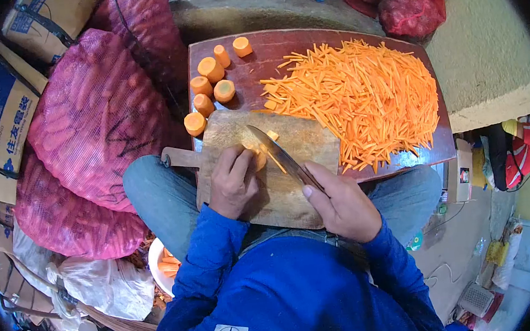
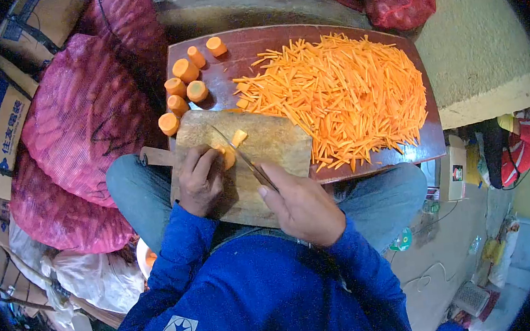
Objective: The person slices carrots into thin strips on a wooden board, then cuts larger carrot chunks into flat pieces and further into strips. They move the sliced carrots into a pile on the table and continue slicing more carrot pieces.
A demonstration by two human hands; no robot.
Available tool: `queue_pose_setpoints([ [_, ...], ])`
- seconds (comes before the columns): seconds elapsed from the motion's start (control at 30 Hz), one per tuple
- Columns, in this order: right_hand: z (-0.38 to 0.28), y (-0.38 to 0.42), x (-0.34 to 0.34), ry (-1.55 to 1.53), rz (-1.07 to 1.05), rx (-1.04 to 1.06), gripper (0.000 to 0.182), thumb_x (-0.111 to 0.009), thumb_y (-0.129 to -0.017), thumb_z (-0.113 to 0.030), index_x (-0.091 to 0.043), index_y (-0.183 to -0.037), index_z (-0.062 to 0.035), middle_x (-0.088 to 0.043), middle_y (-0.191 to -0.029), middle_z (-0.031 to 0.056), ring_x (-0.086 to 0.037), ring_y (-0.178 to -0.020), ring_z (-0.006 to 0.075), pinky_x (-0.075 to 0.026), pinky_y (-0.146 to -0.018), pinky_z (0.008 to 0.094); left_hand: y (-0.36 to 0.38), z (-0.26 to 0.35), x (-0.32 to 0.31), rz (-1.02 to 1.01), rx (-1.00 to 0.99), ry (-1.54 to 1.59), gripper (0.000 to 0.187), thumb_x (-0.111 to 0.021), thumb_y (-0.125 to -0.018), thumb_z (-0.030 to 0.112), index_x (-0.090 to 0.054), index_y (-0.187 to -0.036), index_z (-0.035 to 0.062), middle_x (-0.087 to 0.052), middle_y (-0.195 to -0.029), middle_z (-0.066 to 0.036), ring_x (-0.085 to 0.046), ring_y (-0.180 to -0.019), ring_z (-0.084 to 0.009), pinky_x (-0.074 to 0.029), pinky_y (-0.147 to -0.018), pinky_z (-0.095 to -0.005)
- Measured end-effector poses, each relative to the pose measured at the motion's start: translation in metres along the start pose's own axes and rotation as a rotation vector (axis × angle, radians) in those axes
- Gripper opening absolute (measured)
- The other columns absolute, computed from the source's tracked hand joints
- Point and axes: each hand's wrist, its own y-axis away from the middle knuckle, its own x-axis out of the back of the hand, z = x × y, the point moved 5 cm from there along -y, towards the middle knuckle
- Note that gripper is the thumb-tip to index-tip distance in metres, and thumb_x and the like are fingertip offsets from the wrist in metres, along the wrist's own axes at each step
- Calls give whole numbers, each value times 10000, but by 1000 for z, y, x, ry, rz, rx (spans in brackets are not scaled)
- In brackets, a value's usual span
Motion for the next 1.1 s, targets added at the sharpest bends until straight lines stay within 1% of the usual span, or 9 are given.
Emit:
queue_pose_setpoints([
  [0.1,-3,-14,-8,11,8,68,385,-593,-1057,-161,-527,-1396,9,-684,-1056,332,-669,-972,549,-535,-806,578,-1,1,1,-8,-28,-14,279,-766,-786,-48,-706,-1057,-21,-672,-1035,-178,-700,-910,-378,-584,-785,-439],
  [0.23,2,-22,-15,40,-13,86,398,-596,-1058,-165,-519,-1396,31,-683,-1076,339,-669,-986,551,-528,-816,586,-1,4,2,-17,-32,-44,301,-765,-772,-50,-704,-1066,-29,-672,-1038,-179,-696,-906,-373,-585,-786,-438],
  [0.3,2,-23,-15,44,-48,61,413,-598,-1061,-171,-511,-1402,44,-687,-1085,344,-675,-984,546,-532,-815,580,0,2,0,-2,-62,-40,356,-750,-730,-61,-700,-1081,-36,-671,-1041,-184,-689,-901,-377,-584,-784,-440],
  [0.5,-5,-26,-13,35,-24,81,409,-584,-1069,-170,-501,-1410,40,-686,-1070,339,-676,-972,540,-533,-794,578,-1,4,2,-31,-87,-40,455,-713,-668,-76,-696,-1121,-36,-672,-1048,-194,-680,-891,-388,-582,-770,-447],
  [0.63,-3,-28,-17,15,-27,105,399,-580,-1070,-171,-503,-1404,34,-683,-1069,336,-675,-969,538,-532,-788,581,-1,4,2,-25,-88,-32,448,-717,-674,-73,-699,-1120,-34,-677,-1057,-196,-680,-881,-384,-582,-762,-447],
  [0.73,-3,-28,-16,27,-39,71,390,-581,-1069,-172,-506,-1395,29,-682,-1075,334,-674,-972,538,-533,-790,581,-2,6,3,-25,-108,-41,439,-723,-674,-69,-703,-1110,-31,-683,-1061,-195,-682,-875,-380,-581,-752,-444],
  [0.93,-4,-28,-17,44,-40,58,387,-583,-1067,-174,-507,-1390,25,-686,-1054,331,-676,-966,542,-537,-792,583,-3,6,3,-25,-73,-45,468,-735,-662,-68,-701,-1127,-31,-686,-1080,-189,-685,-874,-374,-586,-753,-436],
  [1.0,-5,-28,-17,40,-22,101,391,-587,-1068,-182,-510,-1391,25,-691,-1051,336,-679,-961,545,-538,-789,589,0,0,1,-29,-128,-52,492,-741,-650,-60,-697,-1139,-34,-684,-1087,-191,-681,-873,-374,-585,-755,-442],
  [1.1,-2,-29,-19,64,-1,142,396,-590,-1068,-186,-509,-1395,22,-694,-1057,340,-682,-963,544,-539,-787,593,0,0,0,-39,-130,-59,519,-741,-626,-53,-694,-1142,-36,-680,-1094,-196,-673,-880,-380,-583,-763,-448],
])
